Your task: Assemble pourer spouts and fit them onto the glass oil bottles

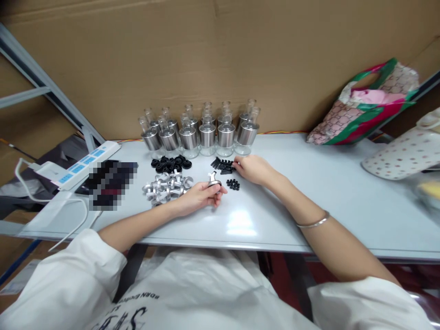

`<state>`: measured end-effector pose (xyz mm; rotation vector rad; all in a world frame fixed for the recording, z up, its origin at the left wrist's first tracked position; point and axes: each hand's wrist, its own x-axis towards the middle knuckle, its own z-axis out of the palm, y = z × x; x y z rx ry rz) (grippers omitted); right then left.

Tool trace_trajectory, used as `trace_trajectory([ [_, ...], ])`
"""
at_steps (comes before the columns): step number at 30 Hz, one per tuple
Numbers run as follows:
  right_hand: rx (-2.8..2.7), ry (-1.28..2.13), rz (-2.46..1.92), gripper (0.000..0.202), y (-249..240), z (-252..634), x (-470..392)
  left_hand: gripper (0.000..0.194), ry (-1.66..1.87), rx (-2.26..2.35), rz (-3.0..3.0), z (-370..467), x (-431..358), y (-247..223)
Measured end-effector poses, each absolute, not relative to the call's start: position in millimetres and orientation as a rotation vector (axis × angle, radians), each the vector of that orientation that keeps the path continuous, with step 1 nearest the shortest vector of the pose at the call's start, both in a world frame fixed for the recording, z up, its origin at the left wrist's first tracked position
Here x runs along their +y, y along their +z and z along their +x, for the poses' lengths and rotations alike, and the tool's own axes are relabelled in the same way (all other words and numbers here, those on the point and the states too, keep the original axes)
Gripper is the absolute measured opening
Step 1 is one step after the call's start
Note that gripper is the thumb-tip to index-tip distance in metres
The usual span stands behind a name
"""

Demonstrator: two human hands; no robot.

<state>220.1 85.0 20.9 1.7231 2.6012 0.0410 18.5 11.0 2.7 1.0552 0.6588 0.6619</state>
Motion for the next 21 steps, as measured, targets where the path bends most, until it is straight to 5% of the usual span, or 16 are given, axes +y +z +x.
trace_trajectory([
  [12, 3.077, -0.091, 1.652, 0.032, 41.2, 225.8, 71.9, 0.014, 0.701, 0.683, 0.898, 19.3, 8.6, 8.8],
  [21, 3.538, 0.199, 0.967, 0.025, 35.5, 200.8, 47.0, 0.013, 0.669, 0.623, 0.750, 15.8, 14.0, 4.6],
])
